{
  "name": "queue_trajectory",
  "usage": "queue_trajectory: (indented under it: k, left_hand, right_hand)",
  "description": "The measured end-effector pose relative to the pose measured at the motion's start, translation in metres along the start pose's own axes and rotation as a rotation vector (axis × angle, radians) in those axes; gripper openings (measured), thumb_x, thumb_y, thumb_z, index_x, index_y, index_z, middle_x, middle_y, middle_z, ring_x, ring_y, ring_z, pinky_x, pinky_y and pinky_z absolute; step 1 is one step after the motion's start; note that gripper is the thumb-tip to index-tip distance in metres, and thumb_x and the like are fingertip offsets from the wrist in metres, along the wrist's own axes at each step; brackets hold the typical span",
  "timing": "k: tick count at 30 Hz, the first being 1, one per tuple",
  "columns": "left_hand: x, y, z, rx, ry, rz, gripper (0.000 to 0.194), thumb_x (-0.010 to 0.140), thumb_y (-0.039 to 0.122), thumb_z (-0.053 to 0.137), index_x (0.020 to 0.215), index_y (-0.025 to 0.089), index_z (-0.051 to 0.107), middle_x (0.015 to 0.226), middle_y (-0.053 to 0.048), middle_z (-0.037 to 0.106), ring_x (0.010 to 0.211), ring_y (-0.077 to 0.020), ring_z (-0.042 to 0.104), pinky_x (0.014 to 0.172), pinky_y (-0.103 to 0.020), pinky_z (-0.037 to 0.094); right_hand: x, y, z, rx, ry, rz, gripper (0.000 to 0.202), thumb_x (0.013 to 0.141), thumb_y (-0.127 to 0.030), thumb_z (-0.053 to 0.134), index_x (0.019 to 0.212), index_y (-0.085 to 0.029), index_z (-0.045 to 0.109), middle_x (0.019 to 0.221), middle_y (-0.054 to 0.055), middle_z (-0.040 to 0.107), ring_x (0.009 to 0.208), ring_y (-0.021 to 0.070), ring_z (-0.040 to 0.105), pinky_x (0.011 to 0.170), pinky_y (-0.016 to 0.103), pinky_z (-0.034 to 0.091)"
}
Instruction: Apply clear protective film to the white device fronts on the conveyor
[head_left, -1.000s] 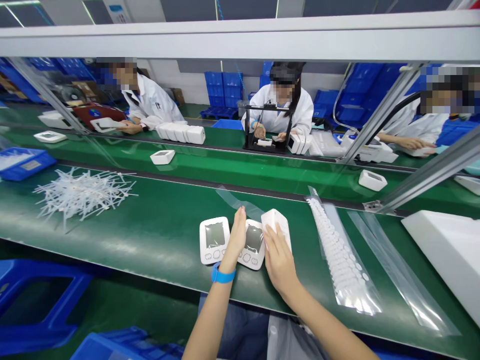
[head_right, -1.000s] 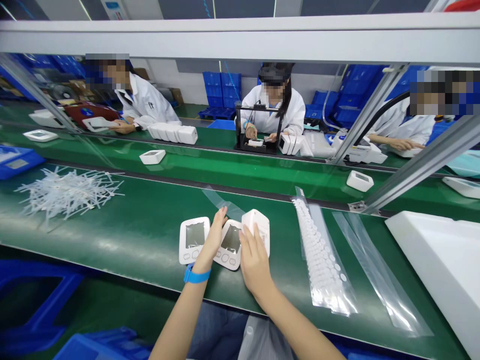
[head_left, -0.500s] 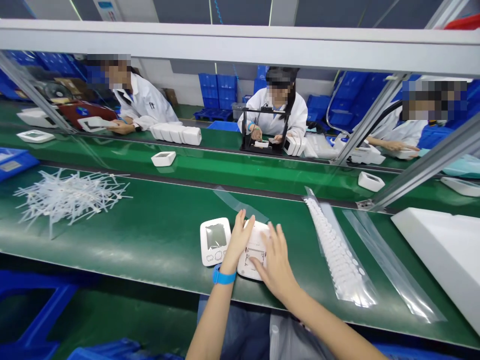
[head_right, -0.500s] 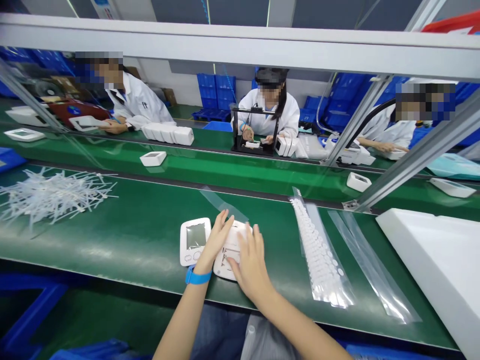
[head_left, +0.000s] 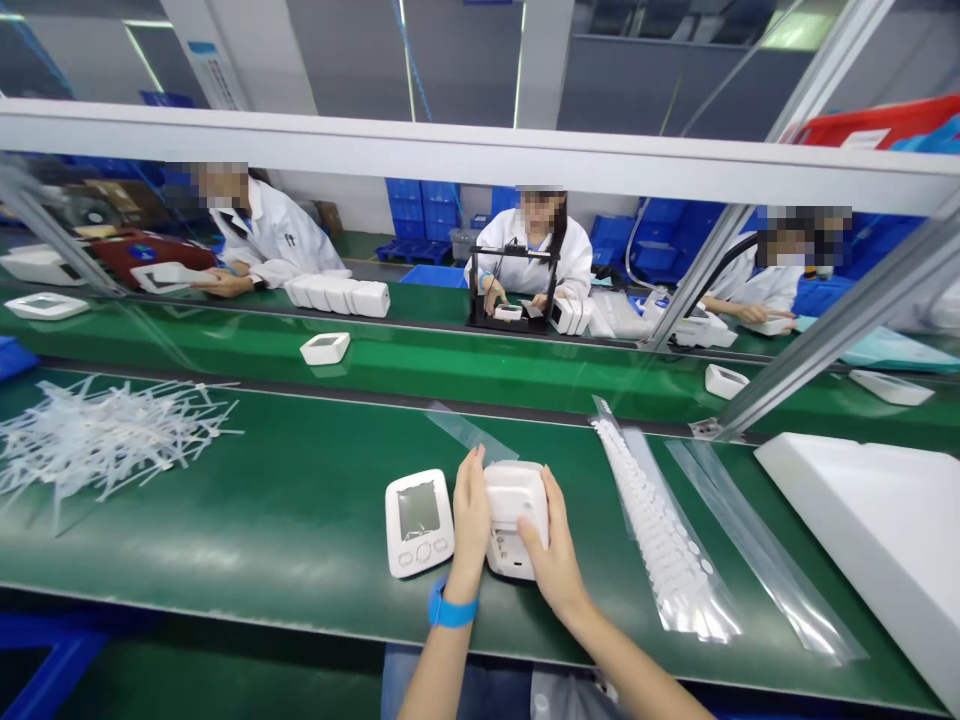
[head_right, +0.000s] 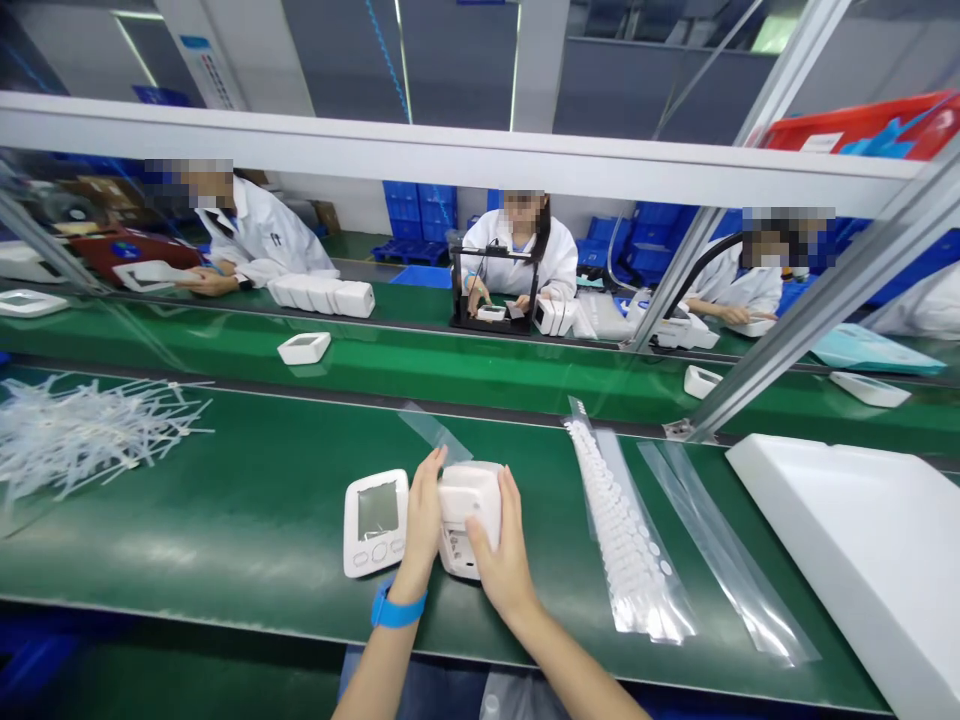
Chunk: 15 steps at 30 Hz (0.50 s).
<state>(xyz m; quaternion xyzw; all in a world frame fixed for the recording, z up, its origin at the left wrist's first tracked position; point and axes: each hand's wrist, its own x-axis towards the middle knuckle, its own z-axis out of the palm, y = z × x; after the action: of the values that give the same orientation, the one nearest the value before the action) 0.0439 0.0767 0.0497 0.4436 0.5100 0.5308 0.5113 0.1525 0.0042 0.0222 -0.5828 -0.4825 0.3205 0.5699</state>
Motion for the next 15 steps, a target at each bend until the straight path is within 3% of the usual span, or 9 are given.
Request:
queue_trajectory:
  k: [2, 5, 9, 13, 15]
  left_hand:
    - [-0.003, 0.005, 0.012, -0.044, -0.005, 0.013, 0.053, 0.101, 0.052, 0.029, 0.136, 0.019, 0.052, 0.149, -0.011, 0.051, 0.141, -0.0230, 0.042, 0.119, -0.039, 0.031]
    - [-0.002, 0.015, 0.031, -0.090, -0.060, 0.015, 0.056, 0.099, 0.057, 0.033, 0.136, 0.020, 0.053, 0.149, -0.011, 0.051, 0.142, -0.0242, 0.042, 0.119, -0.040, 0.031]
    - [0.008, 0.026, 0.046, -0.147, -0.120, 0.011, 0.057, 0.095, 0.062, 0.042, 0.135, 0.023, 0.055, 0.151, -0.010, 0.049, 0.142, -0.0258, 0.042, 0.118, -0.041, 0.033]
    - [0.008, 0.019, 0.031, -0.351, -0.140, -0.074, 0.059, 0.093, 0.064, 0.043, 0.137, 0.026, 0.052, 0.152, -0.011, 0.047, 0.134, -0.0283, 0.052, 0.109, -0.045, 0.044]
    - [-0.002, 0.009, 0.016, -0.409, -0.106, -0.131, 0.058, 0.091, 0.064, 0.047, 0.133, 0.025, 0.057, 0.148, -0.011, 0.052, 0.136, -0.0293, 0.049, 0.110, -0.046, 0.043]
  right_hand:
    - [0.010, -0.016, -0.017, 0.081, -0.027, 0.026, 0.081, 0.081, -0.048, 0.070, 0.151, -0.029, 0.032, 0.159, 0.009, 0.031, 0.145, 0.0301, 0.034, 0.120, 0.049, 0.029]
    - [0.026, -0.037, -0.040, 0.283, -0.123, 0.239, 0.097, 0.076, -0.045, 0.076, 0.154, -0.032, 0.020, 0.146, 0.011, 0.050, 0.127, 0.0306, 0.056, 0.105, 0.049, 0.047]
    - [0.048, -0.046, -0.061, 0.401, -0.163, 0.365, 0.101, 0.071, -0.042, 0.080, 0.152, -0.032, 0.021, 0.127, 0.009, 0.065, 0.111, 0.0314, 0.066, 0.091, 0.046, 0.054]
    - [0.084, -0.050, -0.077, 0.398, -0.173, 0.356, 0.087, 0.071, -0.043, 0.078, 0.147, -0.033, 0.036, 0.134, 0.008, 0.062, 0.112, 0.0321, 0.065, 0.091, 0.045, 0.053]
    - [0.113, -0.057, -0.080, 0.378, -0.175, 0.313, 0.083, 0.070, -0.044, 0.077, 0.145, -0.033, 0.042, 0.140, 0.006, 0.057, 0.117, 0.0315, 0.062, 0.095, 0.044, 0.052]
